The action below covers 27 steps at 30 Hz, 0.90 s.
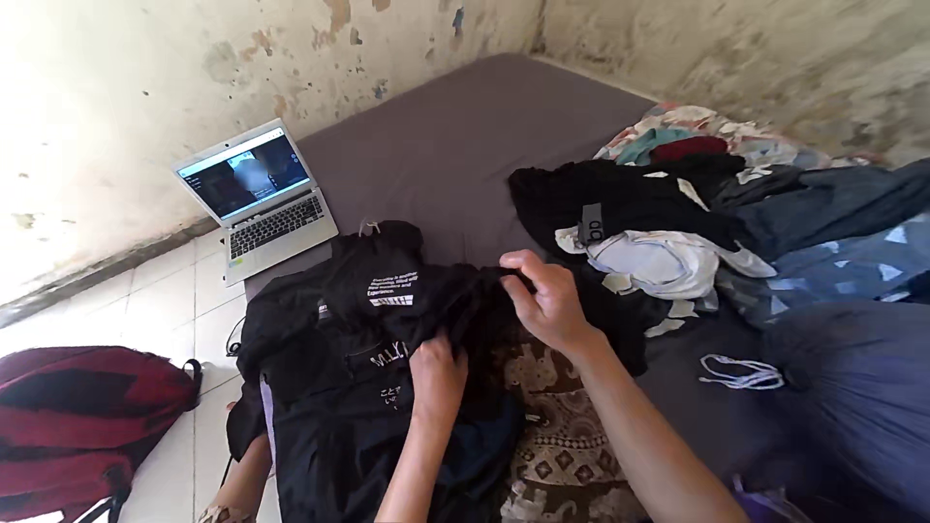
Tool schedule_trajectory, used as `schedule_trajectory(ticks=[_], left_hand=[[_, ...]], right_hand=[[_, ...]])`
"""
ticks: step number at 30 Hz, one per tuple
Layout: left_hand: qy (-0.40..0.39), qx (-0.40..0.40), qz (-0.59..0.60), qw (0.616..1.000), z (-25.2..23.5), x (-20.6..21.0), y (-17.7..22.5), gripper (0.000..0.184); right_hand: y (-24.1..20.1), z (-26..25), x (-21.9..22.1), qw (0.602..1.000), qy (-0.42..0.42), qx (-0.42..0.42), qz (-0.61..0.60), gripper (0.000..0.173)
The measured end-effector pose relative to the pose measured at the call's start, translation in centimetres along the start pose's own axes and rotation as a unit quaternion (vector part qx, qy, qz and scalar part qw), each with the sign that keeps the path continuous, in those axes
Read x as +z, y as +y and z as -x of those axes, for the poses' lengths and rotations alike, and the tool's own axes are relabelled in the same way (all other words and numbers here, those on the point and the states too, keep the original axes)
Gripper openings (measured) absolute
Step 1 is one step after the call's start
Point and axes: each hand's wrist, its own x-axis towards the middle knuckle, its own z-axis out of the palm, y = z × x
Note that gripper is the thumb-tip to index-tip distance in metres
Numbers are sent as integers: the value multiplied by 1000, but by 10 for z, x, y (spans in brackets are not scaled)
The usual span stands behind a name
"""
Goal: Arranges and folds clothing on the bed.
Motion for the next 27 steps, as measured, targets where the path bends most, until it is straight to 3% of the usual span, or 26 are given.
schedule_trajectory(ticks=[3,6,8,10,15,19,21,24,27], left_hand=[[4,18,14,1000,43,-32,5,28],[113,134,66,982,86,-45,-9,21],[166,183,113,962,109,-50,-24,14],[167,192,174,951,129,-59,-41,11],[96,150,350,920,167,-58,-84,12],[35,104,404,908,185,-44,-103,15],[23,70,426,902,189,-37,-107,13],[37,35,459,887,193,-29,-109,5],[79,56,457,884,196,-24,-111,6]], right_hand=[[-31,-9,-13,996,69,61,8,17],[-61,-8,-17,965,142,197,-96,10],[-81,-2,-17,934,158,266,-181,21],[-99,11,-17,923,126,284,-226,25],[-117,51,-30,952,-60,231,-192,17],[-121,72,-37,945,-176,212,-177,4],[-120,81,-39,942,-221,204,-152,13],[-118,92,-40,945,-260,173,-101,22],[-116,101,-37,954,-249,147,-83,20]])
